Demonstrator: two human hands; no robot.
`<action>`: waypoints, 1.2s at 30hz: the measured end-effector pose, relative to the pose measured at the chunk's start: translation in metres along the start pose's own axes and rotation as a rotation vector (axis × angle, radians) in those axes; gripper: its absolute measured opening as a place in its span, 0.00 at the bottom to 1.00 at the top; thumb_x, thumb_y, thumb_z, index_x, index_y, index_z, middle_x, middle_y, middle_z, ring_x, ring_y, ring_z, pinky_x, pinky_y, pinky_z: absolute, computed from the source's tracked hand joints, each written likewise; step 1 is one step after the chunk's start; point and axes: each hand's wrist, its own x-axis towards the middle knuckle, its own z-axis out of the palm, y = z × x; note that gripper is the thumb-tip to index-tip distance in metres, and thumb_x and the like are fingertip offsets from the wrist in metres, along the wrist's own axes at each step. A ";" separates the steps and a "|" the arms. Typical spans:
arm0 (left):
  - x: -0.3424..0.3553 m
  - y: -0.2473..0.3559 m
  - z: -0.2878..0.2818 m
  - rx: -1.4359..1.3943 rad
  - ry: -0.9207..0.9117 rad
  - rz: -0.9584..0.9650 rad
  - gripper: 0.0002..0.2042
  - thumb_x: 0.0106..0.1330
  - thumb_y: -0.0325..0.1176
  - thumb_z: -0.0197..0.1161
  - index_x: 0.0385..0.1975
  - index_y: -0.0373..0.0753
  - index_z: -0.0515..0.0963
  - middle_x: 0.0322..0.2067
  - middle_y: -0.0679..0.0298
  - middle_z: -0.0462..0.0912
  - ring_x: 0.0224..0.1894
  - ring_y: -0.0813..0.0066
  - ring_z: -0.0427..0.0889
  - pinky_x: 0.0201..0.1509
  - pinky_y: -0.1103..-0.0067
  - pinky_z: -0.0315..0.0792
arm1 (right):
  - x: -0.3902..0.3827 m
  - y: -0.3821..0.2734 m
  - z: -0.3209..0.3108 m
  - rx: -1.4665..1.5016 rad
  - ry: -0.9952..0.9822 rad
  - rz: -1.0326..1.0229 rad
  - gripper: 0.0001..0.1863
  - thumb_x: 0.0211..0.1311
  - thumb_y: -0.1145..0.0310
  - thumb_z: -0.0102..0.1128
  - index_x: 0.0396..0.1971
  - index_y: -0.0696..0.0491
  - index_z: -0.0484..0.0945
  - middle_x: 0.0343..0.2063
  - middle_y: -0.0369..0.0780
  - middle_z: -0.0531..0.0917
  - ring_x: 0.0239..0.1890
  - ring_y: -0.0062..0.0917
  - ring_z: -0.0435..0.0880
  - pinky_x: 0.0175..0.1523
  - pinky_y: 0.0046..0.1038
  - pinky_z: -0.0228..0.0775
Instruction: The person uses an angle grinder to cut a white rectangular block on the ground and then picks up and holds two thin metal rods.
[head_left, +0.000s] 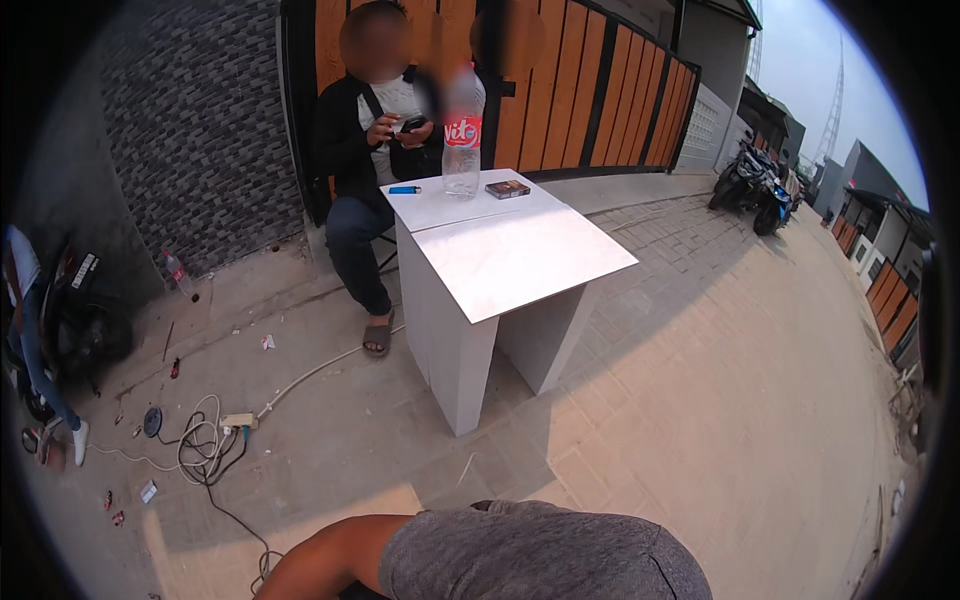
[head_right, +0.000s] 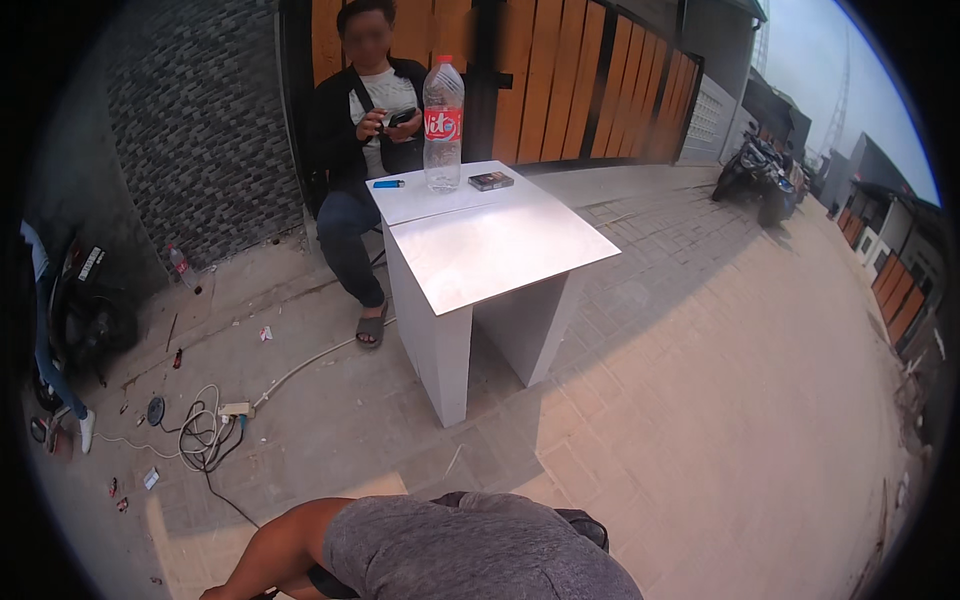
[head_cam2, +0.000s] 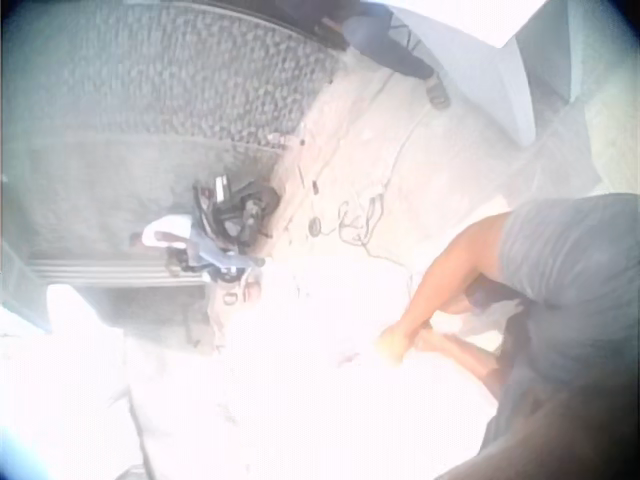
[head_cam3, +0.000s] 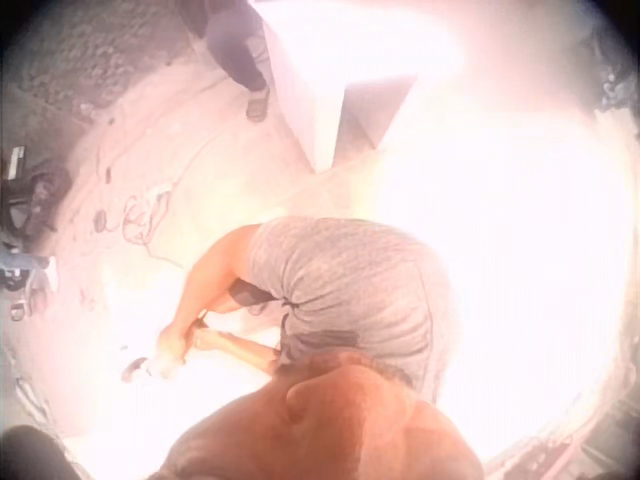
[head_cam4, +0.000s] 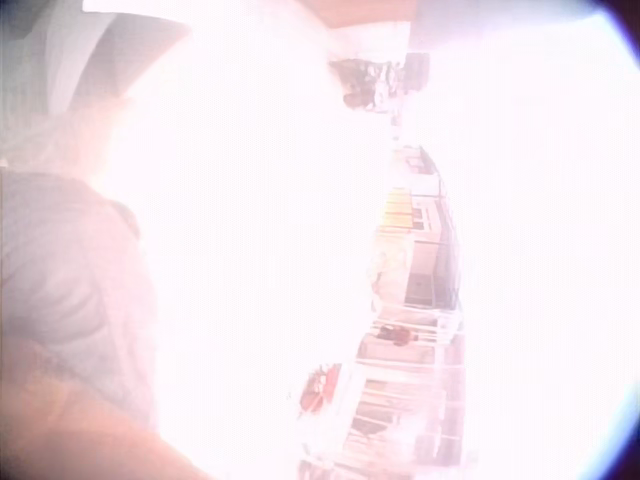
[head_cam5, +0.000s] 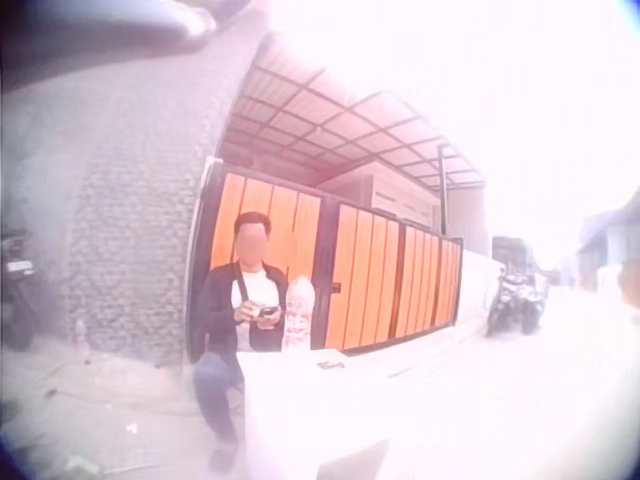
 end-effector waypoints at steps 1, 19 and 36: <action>0.009 0.012 -0.001 -0.002 -0.004 0.023 0.17 0.66 0.26 0.67 0.53 0.25 0.75 0.45 0.56 0.83 0.42 0.71 0.84 0.48 0.76 0.80 | 0.007 -0.018 -0.005 -0.022 -0.032 -0.020 0.26 0.40 0.49 0.81 0.38 0.50 0.88 0.36 0.47 0.89 0.39 0.39 0.86 0.44 0.42 0.77; 0.000 0.042 0.009 -0.024 -0.082 0.011 0.18 0.65 0.25 0.66 0.53 0.25 0.74 0.45 0.56 0.83 0.42 0.71 0.84 0.48 0.76 0.80 | -0.026 -0.039 -0.032 0.365 0.226 0.005 0.31 0.32 0.64 0.82 0.43 0.56 0.83 0.38 0.46 0.88 0.44 0.36 0.87 0.50 0.35 0.77; -0.018 0.078 -0.043 -0.111 -0.153 0.157 0.23 0.63 0.27 0.67 0.56 0.26 0.71 0.44 0.58 0.81 0.40 0.71 0.84 0.48 0.76 0.80 | -0.068 -0.085 -0.101 0.905 -0.041 -0.080 0.22 0.45 0.74 0.74 0.41 0.61 0.75 0.32 0.43 0.86 0.32 0.28 0.88 0.37 0.33 0.81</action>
